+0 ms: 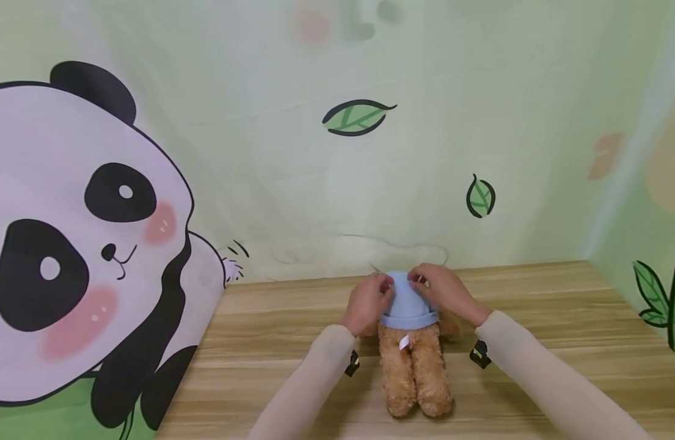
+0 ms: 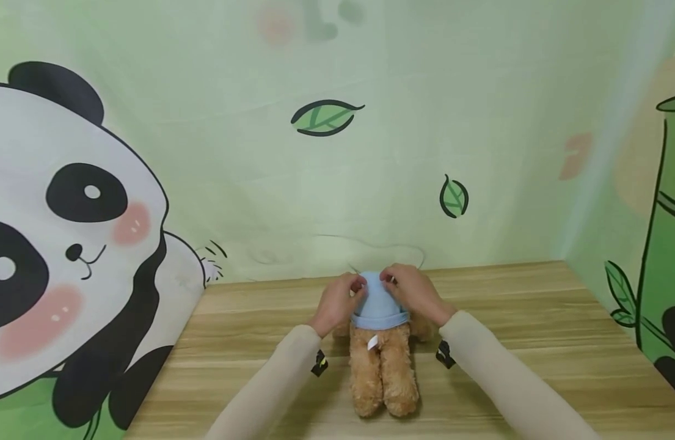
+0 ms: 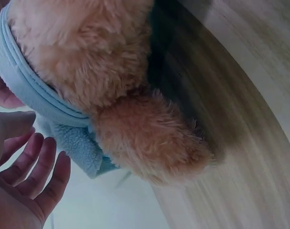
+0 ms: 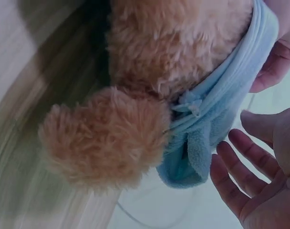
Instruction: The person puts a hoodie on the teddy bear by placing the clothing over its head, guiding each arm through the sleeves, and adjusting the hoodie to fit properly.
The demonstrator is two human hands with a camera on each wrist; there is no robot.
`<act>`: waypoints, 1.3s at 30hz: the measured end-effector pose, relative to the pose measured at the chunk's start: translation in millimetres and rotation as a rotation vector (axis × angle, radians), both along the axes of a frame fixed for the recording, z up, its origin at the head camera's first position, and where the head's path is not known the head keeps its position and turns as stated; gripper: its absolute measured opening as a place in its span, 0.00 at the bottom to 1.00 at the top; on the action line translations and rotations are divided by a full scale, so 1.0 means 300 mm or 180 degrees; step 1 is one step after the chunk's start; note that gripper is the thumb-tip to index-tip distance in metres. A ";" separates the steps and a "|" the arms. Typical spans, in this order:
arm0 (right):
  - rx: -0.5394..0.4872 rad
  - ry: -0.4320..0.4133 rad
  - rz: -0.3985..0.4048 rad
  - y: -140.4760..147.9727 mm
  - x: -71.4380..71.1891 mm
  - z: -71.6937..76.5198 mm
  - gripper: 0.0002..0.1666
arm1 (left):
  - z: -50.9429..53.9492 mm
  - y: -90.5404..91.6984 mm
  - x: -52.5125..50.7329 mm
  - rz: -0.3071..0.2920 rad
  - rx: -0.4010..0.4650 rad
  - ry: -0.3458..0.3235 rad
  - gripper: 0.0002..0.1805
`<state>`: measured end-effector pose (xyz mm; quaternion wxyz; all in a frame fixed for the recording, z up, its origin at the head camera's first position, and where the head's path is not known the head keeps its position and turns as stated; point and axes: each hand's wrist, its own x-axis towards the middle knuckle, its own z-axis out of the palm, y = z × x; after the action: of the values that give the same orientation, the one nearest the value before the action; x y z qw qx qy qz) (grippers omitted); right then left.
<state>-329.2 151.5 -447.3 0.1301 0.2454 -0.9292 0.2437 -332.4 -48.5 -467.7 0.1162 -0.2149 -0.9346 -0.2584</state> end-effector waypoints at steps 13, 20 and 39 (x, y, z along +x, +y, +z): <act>0.0108 0.0044 0.0022 -0.022 -0.039 -0.039 0.08 | -0.027 -0.003 -0.034 -0.0111 0.0035 -0.0005 0.09; 0.0037 0.0033 0.0006 -0.016 -0.037 -0.054 0.16 | -0.033 0.001 -0.030 -0.0061 -0.0085 0.0042 0.13; 0.0089 0.0173 -0.0049 -0.036 -0.037 -0.106 0.07 | -0.046 0.002 -0.017 -0.0007 -0.0151 0.0175 0.07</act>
<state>-340.2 140.9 -479.0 0.1538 0.2466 -0.9305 0.2230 -337.5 -47.9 -481.3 0.1365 -0.2256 -0.9367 -0.2304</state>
